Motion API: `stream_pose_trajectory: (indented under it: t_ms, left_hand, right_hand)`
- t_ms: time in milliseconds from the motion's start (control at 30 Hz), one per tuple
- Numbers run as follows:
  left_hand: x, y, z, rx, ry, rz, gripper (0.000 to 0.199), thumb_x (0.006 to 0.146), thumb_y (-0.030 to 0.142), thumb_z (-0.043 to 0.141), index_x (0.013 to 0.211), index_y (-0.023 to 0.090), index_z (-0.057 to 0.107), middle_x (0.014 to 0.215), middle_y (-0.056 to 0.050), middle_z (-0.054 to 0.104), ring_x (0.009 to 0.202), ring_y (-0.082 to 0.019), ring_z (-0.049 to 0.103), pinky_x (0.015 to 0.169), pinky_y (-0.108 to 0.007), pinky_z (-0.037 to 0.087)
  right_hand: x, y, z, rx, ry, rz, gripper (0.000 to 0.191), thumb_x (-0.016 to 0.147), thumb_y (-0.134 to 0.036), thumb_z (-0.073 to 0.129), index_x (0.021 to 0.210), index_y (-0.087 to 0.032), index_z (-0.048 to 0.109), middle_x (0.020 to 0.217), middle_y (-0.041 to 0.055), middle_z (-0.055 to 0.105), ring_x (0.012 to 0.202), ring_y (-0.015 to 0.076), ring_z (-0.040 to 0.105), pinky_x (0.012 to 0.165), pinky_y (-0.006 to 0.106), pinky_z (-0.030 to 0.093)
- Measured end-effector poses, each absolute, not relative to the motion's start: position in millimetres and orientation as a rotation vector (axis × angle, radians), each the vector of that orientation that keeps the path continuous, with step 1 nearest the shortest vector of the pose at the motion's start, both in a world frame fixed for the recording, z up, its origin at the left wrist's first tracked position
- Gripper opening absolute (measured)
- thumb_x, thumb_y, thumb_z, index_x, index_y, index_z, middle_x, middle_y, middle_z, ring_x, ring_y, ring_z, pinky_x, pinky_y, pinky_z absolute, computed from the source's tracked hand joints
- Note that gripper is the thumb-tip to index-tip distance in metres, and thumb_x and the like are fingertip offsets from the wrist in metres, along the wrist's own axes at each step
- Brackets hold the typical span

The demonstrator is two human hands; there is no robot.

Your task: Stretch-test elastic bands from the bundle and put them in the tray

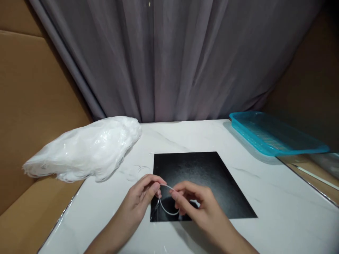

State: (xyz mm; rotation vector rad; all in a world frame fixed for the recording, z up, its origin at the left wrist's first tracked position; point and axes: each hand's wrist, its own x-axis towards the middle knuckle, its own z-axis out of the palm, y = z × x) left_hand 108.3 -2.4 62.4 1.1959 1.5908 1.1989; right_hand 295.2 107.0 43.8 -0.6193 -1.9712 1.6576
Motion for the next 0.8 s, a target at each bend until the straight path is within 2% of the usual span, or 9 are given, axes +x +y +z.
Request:
stream_pose_trajectory:
  t_ms: [67, 133, 267, 333, 400, 500, 600, 800]
  left_hand:
    - [111, -3, 62, 1.037, 1.473, 1.179, 0.031, 0.105, 0.048, 0.057, 0.104, 0.020, 0.068, 0.089, -0.003, 0.061, 0.090, -0.018, 0.059, 0.087, -0.030, 0.046]
    - [114, -3, 61, 0.813, 1.263, 1.175, 0.028, 0.104, 0.044, 0.060, 0.099, 0.017, 0.067, 0.093, -0.005, 0.061, 0.094, -0.019, 0.060, 0.089, -0.031, 0.047]
    - [125, -1, 57, 0.497, 0.807, 1.275, 0.029, 0.107, 0.036, 0.052, 0.089, 0.015, 0.060, 0.099, -0.010, 0.062, 0.107, -0.024, 0.064, 0.106, -0.041, 0.045]
    - [129, 0, 54, 0.375, 0.643, 1.297, 0.037, 0.109, 0.043, 0.046, 0.087, 0.015, 0.057, 0.101, -0.012, 0.064, 0.111, -0.027, 0.066, 0.112, -0.047, 0.041]
    - [130, 1, 52, 0.274, 0.553, 1.278, 0.047, 0.108, 0.055, 0.042, 0.088, 0.014, 0.057, 0.110, -0.019, 0.067, 0.118, -0.032, 0.066, 0.116, -0.051, 0.039]
    - [127, 0, 54, 0.210, 0.484, 1.259, 0.058, 0.105, 0.065, 0.040, 0.094, 0.012, 0.059, 0.131, -0.029, 0.064, 0.131, -0.040, 0.061, 0.120, -0.055, 0.033]
    - [123, -2, 58, 0.196, 0.411, 1.250, 0.064, 0.103, 0.070, 0.037, 0.101, 0.011, 0.060, 0.134, -0.031, 0.063, 0.135, -0.042, 0.059, 0.121, -0.057, 0.030]
    - [121, -3, 60, 0.214, 0.384, 1.224, 0.068, 0.100, 0.076, 0.037, 0.106, 0.011, 0.059, 0.135, -0.032, 0.063, 0.140, -0.044, 0.054, 0.123, -0.060, 0.024]
  right_hand:
    - [299, 111, 49, -0.680, -1.854, 1.850, 0.034, 0.102, -0.050, 0.066, 0.096, -0.018, 0.075, 0.074, 0.0037, 0.068, 0.065, 0.0132, 0.061, 0.063, 0.025, 0.048]
    - [303, 113, 53, -0.667, -1.749, 1.998, 0.037, 0.098, -0.053, 0.072, 0.095, -0.016, 0.075, 0.075, 0.0041, 0.068, 0.063, 0.0114, 0.059, 0.062, 0.023, 0.047]
    - [307, 116, 56, -0.549, -1.603, 2.197, 0.035, 0.096, -0.051, 0.076, 0.093, -0.016, 0.076, 0.077, 0.0052, 0.070, 0.062, 0.0097, 0.058, 0.062, 0.021, 0.047]
    - [308, 117, 55, -0.554, -1.585, 2.201, 0.035, 0.097, -0.051, 0.075, 0.096, -0.016, 0.077, 0.081, 0.0069, 0.072, 0.062, 0.0096, 0.058, 0.061, 0.020, 0.046]
    - [308, 119, 53, -0.613, -1.586, 2.167, 0.040, 0.099, -0.055, 0.071, 0.100, -0.015, 0.079, 0.081, 0.0078, 0.072, 0.057, 0.0081, 0.055, 0.056, 0.019, 0.043]
    - [308, 120, 51, -0.712, -1.535, 2.148, 0.052, 0.103, -0.061, 0.060, 0.105, -0.013, 0.081, 0.068, 0.0064, 0.067, 0.047, 0.0074, 0.049, 0.050, 0.019, 0.039]
    - [310, 119, 52, -0.729, -1.440, 2.196, 0.061, 0.104, -0.064, 0.052, 0.111, -0.011, 0.081, 0.061, 0.0069, 0.064, 0.045, 0.0115, 0.053, 0.045, 0.020, 0.041]
    - [313, 119, 55, -0.661, -1.374, 2.243, 0.068, 0.107, -0.065, 0.043, 0.115, -0.009, 0.081, 0.089, 0.0191, 0.076, 0.048, 0.0120, 0.062, 0.045, 0.020, 0.045]
